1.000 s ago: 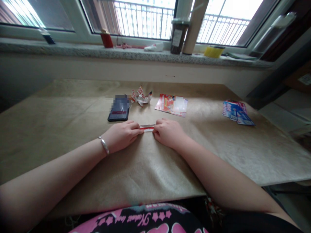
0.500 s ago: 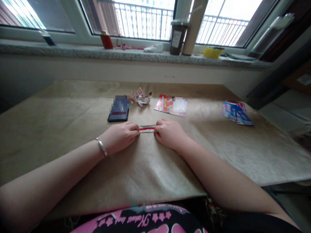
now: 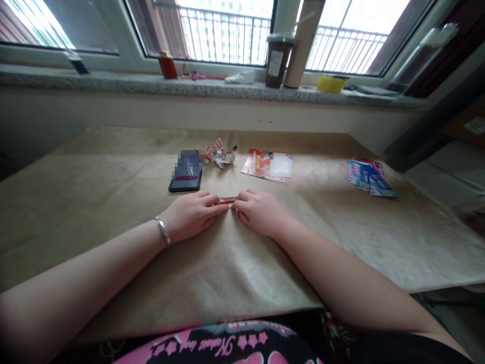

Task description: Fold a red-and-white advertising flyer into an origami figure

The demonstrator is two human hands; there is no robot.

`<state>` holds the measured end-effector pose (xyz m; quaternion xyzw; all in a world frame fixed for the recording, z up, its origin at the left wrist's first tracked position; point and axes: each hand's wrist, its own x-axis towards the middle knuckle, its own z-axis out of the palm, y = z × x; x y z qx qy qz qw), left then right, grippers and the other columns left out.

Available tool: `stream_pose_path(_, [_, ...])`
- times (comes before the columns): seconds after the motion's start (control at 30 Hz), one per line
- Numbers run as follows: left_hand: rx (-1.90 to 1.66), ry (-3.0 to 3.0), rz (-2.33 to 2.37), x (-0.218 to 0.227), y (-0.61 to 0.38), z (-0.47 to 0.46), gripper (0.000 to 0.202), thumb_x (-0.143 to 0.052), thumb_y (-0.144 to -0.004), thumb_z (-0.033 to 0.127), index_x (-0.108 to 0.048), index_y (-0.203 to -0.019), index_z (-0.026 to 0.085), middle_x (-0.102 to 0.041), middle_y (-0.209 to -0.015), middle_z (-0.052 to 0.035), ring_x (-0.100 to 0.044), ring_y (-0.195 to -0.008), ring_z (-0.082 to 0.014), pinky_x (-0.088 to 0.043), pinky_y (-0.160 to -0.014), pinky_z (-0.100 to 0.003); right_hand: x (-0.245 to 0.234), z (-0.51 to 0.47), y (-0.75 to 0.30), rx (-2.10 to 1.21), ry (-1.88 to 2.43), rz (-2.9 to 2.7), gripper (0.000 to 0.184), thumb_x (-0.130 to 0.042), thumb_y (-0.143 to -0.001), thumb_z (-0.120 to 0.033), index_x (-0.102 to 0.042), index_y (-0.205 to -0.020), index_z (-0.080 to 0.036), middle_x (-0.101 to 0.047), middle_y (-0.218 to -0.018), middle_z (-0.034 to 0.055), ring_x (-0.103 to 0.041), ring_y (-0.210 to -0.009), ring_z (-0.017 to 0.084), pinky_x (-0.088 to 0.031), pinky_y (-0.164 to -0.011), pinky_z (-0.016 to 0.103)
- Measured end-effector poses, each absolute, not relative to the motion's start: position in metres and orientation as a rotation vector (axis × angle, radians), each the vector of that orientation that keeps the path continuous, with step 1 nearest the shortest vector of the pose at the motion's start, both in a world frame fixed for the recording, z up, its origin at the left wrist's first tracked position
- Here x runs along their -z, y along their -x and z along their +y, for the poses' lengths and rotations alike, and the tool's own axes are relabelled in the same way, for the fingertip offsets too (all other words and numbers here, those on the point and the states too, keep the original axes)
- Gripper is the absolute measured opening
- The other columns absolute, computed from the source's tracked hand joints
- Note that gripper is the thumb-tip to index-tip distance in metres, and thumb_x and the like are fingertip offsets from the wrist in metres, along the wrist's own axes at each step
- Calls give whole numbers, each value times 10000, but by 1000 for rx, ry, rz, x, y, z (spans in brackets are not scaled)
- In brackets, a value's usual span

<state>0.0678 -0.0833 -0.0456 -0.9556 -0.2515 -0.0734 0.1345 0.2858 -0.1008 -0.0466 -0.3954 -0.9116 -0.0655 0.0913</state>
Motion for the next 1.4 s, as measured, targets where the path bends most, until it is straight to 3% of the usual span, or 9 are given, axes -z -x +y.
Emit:
stream_pose_path(0.23, [157, 2800, -733, 43, -74, -86, 258, -503, -852, 151, -616, -1085, 162, -612, -979, -86, -549, -857, -189, -485, -739, -310, 41, -103, -279, 193, 1300, -2674, 231, -460, -871, -249, -685, -873, -194, -642, -876, 59, -538, -798, 170, -364, -671, 272])
stream_pose_path(0.47, [189, 2874, -802, 36, -65, -84, 227, -505, -833, 126, -670, -980, 178, -633, -987, -65, -580, -889, -169, -505, -789, -290, 38, -99, -291, 94, 1322, -2647, 207, -506, -830, -244, -711, -852, -246, -662, -862, 20, -572, -795, 155, -366, -662, 256])
stream_pose_path(0.67, [64, 2821, -808, 34, -67, -88, 207, -501, -823, 136, -682, -922, 122, -648, -962, -97, -600, -869, -192, -515, -770, -306, 35, -99, -297, 90, 1321, -2674, 212, -501, -839, -257, -712, -857, -251, -659, -884, 16, -573, -769, 145, -355, -633, 250])
stream_pose_path(0.87, [262, 2848, -835, 40, -63, -83, 247, -490, -821, 141, -679, -973, 186, -608, -1207, -43, -601, -943, -176, -509, -834, -315, 38, -100, -294, 89, 1317, -2656, 185, -489, -851, -252, -670, -868, -216, -635, -877, 34, -549, -777, 148, -350, -642, 246])
stream_pose_path(1.13, [299, 2861, -818, 42, -70, -85, 177, -485, -825, 132, -621, -938, 125, -667, -1033, -83, -583, -882, -185, -510, -803, -314, 48, -95, -290, 102, 1264, -2597, 153, -515, -852, -295, -629, -845, -192, -625, -875, 49, -527, -815, 170, -357, -703, 263])
stream_pose_path(1.23, [284, 2860, -841, 43, -71, -84, 181, -460, -846, 149, -615, -935, 118, -669, -953, -85, -575, -872, -195, -501, -802, -318, 51, -92, -288, 91, 1237, -2568, 172, -516, -861, -315, -623, -914, -190, -636, -900, 46, -530, -848, 177, -363, -725, 268])
stream_pose_path(1.4, [289, 2863, -878, 44, -73, -84, 229, -472, -825, 152, -595, -1015, 110, -650, -916, -88, -564, -880, -204, -490, -799, -325, 54, -91, -285, 103, 1210, -2570, 207, -491, -892, -323, -656, -920, -201, -639, -912, 50, -526, -860, 174, -367, -735, 271])
